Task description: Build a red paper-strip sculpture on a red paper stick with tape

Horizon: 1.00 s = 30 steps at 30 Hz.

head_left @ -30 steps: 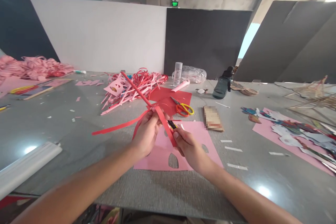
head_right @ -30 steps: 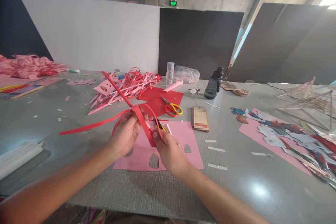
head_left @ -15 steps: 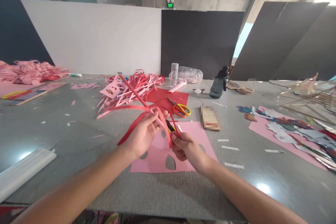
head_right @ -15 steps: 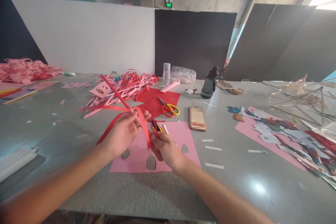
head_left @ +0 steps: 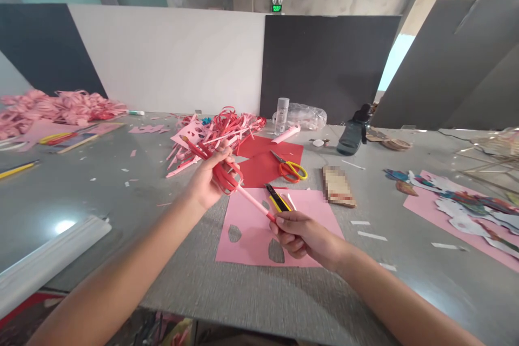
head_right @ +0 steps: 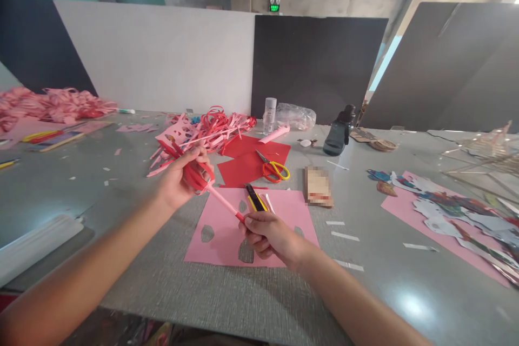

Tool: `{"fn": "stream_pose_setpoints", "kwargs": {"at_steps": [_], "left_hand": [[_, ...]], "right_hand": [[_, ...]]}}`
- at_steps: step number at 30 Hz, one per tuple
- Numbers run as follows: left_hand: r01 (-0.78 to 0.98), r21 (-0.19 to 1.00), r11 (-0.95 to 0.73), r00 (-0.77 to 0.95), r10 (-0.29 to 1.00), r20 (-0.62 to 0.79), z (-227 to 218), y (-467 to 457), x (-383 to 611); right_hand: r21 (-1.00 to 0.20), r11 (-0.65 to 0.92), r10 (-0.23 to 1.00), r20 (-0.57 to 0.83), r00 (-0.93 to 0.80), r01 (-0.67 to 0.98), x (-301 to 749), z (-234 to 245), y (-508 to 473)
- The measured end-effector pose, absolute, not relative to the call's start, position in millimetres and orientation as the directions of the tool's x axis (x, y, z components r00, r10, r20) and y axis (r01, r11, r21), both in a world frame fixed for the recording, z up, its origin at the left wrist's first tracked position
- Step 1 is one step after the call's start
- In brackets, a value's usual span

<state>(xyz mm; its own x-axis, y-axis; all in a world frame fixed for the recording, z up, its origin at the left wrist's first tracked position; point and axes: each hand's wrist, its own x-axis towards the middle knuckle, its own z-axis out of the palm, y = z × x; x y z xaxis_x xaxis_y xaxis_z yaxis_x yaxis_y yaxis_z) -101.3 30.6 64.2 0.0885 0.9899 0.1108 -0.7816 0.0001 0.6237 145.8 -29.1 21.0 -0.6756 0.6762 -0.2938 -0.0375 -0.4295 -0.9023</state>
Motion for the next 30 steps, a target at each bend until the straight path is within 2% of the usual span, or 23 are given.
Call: {"fn": "stream_pose_setpoints", "kwargs": {"at_steps": [19,26,30], "left_hand": [[-0.891,0.449,-0.064,0.021,0.983,0.182,82.1,40.5,-127.8],[-0.88,0.469,-0.08,0.005,0.984,0.177,84.2,36.7,-126.8],[-0.878,0.474,-0.065,0.03,0.981,0.19,82.1,36.8,-126.9]], "right_hand": [[-0.943,-0.332,0.762,-0.25,-0.597,-0.03,152.1,27.4,-24.7],[-0.969,-0.246,0.806,-0.209,-0.553,0.007,153.6,27.2,-20.9],[-0.983,-0.155,0.835,-0.186,-0.519,0.103,156.8,28.1,-15.9]]}}
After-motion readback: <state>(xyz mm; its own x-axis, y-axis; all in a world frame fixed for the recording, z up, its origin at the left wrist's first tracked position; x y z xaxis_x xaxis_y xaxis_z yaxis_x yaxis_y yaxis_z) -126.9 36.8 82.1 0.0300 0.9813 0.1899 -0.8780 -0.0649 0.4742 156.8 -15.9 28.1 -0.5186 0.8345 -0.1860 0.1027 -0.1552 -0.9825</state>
